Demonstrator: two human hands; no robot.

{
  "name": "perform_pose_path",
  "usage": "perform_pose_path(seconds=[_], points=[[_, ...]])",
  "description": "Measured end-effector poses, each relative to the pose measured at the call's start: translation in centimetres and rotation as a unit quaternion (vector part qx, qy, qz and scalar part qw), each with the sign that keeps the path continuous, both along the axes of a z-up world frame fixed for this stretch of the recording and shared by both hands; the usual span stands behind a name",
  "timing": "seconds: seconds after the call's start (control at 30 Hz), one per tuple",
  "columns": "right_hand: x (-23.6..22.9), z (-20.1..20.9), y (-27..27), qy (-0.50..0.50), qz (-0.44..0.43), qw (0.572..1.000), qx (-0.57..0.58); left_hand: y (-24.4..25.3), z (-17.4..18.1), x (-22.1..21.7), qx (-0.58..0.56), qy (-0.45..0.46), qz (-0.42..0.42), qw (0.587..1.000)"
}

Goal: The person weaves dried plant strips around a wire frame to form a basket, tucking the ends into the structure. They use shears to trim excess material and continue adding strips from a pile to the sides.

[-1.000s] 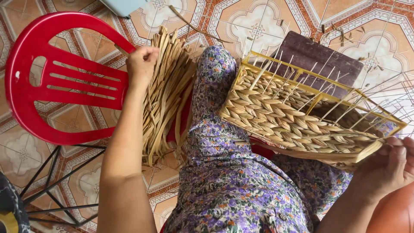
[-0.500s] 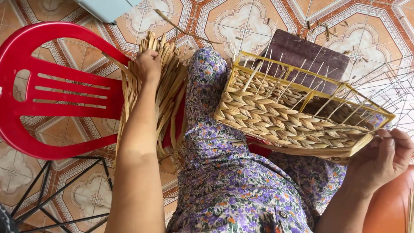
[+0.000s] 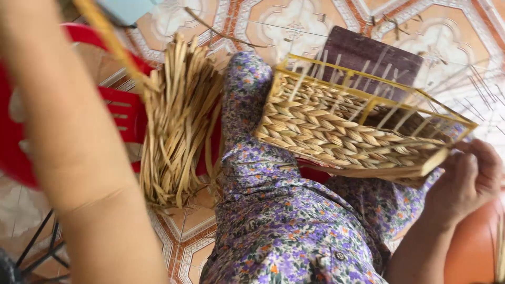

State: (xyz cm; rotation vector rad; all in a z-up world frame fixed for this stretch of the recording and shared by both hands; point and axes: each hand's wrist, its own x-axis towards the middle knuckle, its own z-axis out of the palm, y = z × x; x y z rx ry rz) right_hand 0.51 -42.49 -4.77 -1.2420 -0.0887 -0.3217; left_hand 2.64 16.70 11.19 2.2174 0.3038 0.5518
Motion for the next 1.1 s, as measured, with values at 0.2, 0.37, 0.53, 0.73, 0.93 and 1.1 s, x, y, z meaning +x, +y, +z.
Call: perform_pose_path(seconds=[0.2,0.37,0.53,0.73,0.93,1.1], points=[[0.2,2.6,0.9,0.032,-0.045,0.978,-0.200,-14.6,6.6,-1.4,-0.008,-0.061,-0.231,0.971],[1.0,3.5,2.0,0.032,0.021,0.992,-0.122,-24.8,9.6,-2.9,-0.012,-0.120,-0.405,0.907],[1.6,4.2,2.4,0.024,0.013,0.975,-0.221,-34.3,-1.2,-1.3,-0.127,-0.070,-0.441,0.886],[0.1,4.8,3.2,0.028,-0.001,0.994,-0.106,-38.2,-7.4,0.9,-0.082,-0.031,-0.362,0.928],[-1.7,4.5,3.1,0.035,-0.024,0.993,-0.106,-38.5,-8.1,1.3,-0.038,0.012,-0.356,0.934],[-2.6,5.3,3.1,0.009,-0.045,0.977,-0.208,-39.4,-8.4,1.4,0.005,0.040,-0.347,0.937]])
